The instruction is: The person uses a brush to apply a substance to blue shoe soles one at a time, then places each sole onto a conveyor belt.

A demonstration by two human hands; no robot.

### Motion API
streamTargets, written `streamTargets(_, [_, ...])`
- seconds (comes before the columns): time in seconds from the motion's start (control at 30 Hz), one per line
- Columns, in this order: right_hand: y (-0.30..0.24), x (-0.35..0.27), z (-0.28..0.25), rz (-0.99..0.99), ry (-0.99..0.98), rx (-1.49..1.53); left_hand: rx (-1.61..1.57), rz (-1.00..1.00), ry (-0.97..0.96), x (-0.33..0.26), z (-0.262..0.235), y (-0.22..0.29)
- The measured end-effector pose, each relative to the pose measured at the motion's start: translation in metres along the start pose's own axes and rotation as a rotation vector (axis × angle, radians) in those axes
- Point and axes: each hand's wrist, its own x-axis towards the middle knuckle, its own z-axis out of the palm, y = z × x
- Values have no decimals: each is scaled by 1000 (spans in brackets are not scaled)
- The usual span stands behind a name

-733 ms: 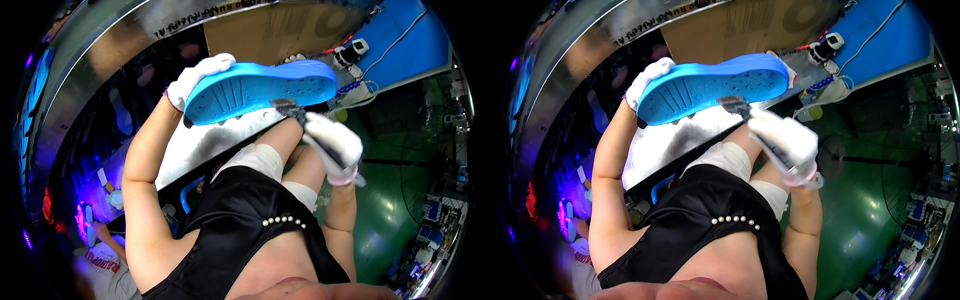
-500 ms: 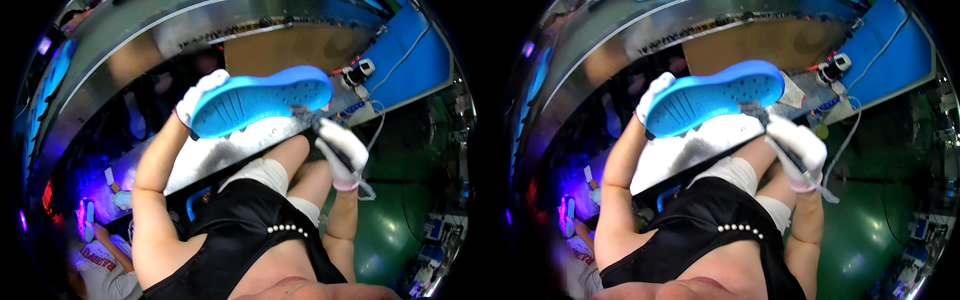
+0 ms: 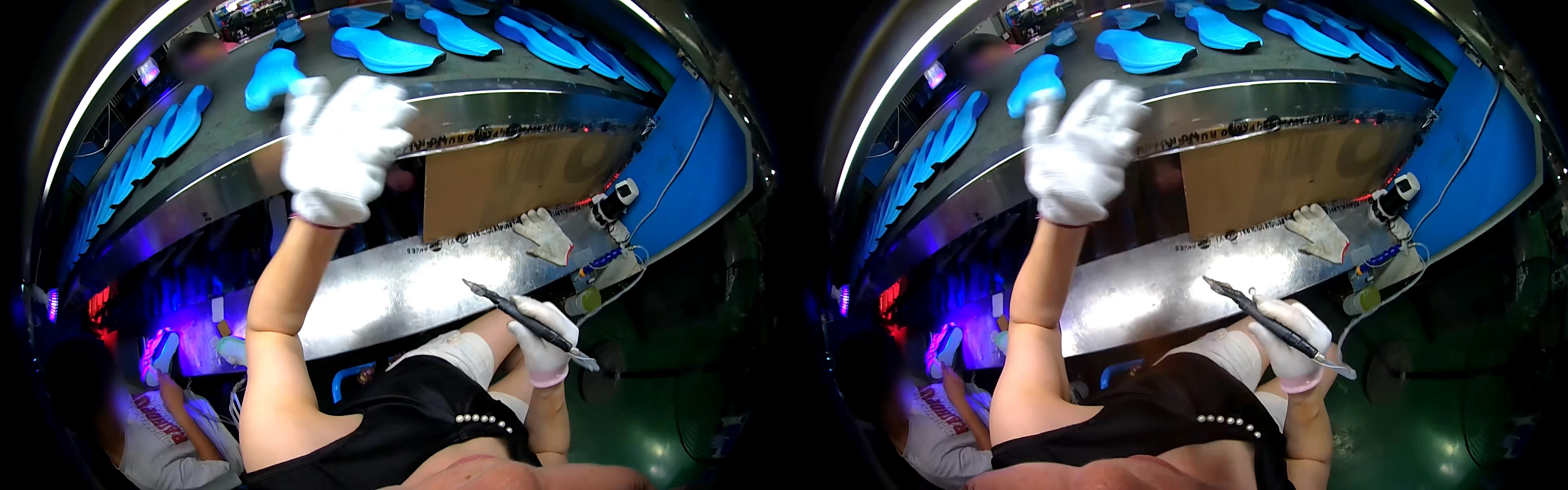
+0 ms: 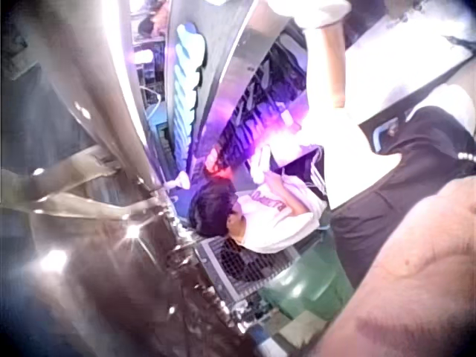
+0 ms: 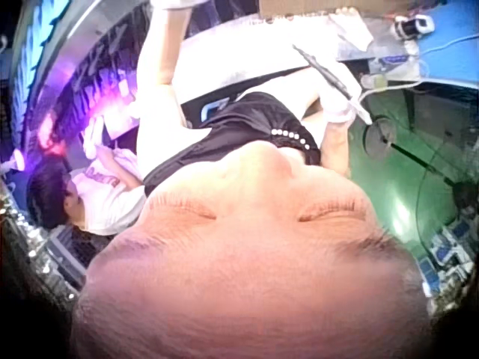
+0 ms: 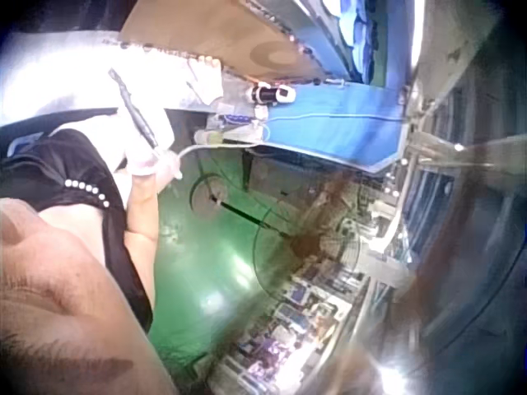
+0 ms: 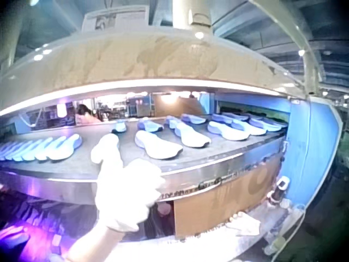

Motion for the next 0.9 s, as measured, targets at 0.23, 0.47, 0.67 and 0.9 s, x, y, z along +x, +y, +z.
streamTargets(0.23, [3, -8, 2, 78, 24, 11, 2397, 675, -308, 119, 26, -44])
streamTargets(0.47, [9, -14, -3, 82, 71, 38, 2676, 170, -84, 100, 30, -11])
streamTargets(0.67, [23, -15, 3, 280, 177, 93, 2941, 475, 458, -2, -4, 121])
streamTargets(0.9, [13, -17, 19, 259, 110, 221, 2994, -438, 1238, -116, -18, 264])
